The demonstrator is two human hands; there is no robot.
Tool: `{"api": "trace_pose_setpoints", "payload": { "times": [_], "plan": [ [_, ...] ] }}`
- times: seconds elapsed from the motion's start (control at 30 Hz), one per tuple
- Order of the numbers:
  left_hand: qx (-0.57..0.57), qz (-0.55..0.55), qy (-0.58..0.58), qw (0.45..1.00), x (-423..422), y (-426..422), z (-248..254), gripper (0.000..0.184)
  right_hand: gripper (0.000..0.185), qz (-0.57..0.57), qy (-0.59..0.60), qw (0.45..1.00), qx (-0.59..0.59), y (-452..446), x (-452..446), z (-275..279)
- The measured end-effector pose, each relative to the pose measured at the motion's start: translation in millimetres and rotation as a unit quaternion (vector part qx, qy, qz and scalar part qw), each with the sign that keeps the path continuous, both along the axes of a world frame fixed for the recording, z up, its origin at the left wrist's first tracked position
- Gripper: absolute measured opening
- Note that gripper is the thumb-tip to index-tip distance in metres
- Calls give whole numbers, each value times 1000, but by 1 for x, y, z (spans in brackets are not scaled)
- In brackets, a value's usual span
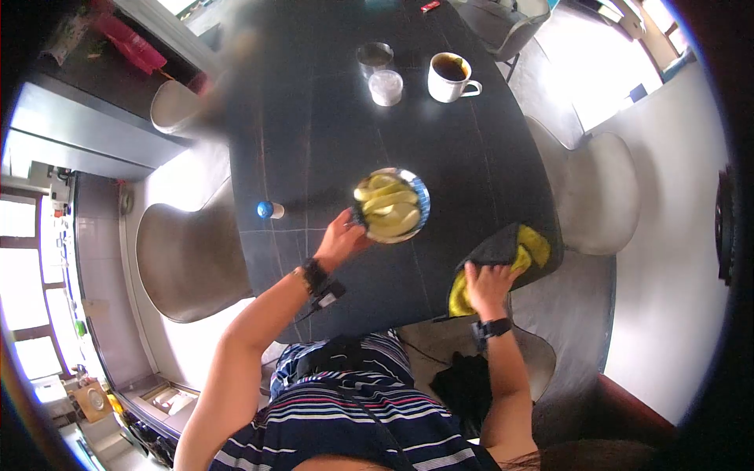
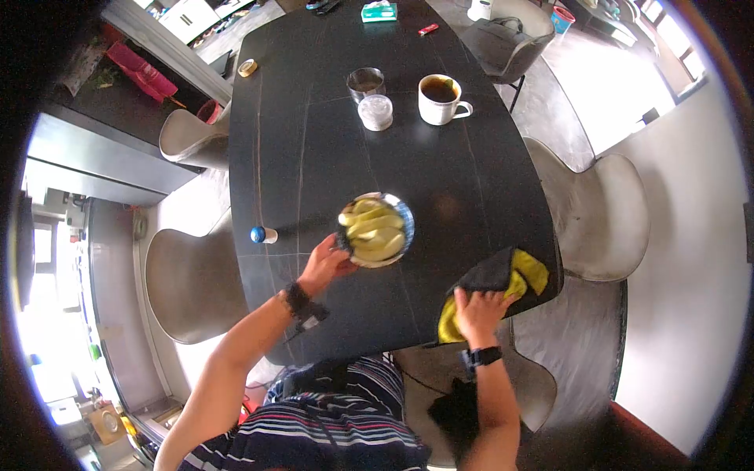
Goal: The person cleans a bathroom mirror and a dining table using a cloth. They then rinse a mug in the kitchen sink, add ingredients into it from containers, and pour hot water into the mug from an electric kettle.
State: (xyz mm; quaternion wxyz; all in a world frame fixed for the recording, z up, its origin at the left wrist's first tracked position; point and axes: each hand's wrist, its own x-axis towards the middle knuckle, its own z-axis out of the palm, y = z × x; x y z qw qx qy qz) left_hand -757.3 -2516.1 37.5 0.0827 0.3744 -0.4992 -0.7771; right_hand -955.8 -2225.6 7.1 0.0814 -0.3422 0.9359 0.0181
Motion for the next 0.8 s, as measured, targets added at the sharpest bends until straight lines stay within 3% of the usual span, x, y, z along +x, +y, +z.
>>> {"api": "trace_pose_setpoints", "payload": {
  "times": [0.07,0.2,0.37,0.4,0.47,0.5,0.53,0.57,0.6,0.67,0.73,0.8],
  "plan": [
    [-12,-45,-5,999,-24,3,9,47,67,9,-102,993,56,-20,31,25],
    [29,-53,11,998,-58,12,7,52,62,117,2,986,-121,-30,90,-3],
    [29,-88,17,996,-67,18,17,50,62,192,-110,972,-78,-65,145,4],
    [11,-108,4,994,-65,18,18,50,62,223,-12,949,-224,-73,155,-15],
    [-15,-103,-36,994,-54,22,15,49,59,244,-116,943,-196,-86,171,-14],
    [-27,-93,-25,995,-42,24,18,49,60,287,-195,937,28,-101,171,8],
    [-39,-83,-13,996,-28,26,18,49,56,313,-57,933,-167,-105,181,-11],
    [-86,-93,15,992,-10,25,12,45,56,317,-47,930,-178,-110,189,-28],
    [-89,-89,-31,991,2,26,38,36,57,322,-36,927,-189,-123,193,-31],
    [-186,-50,-55,980,36,24,33,31,65,330,-47,934,-133,-145,198,-28],
    [-335,16,-65,940,64,17,42,24,67,334,-177,926,10,-175,188,5],
    [-588,43,-63,805,81,-6,51,25,69,319,-90,935,-128,-194,191,-13]
  ]
}}
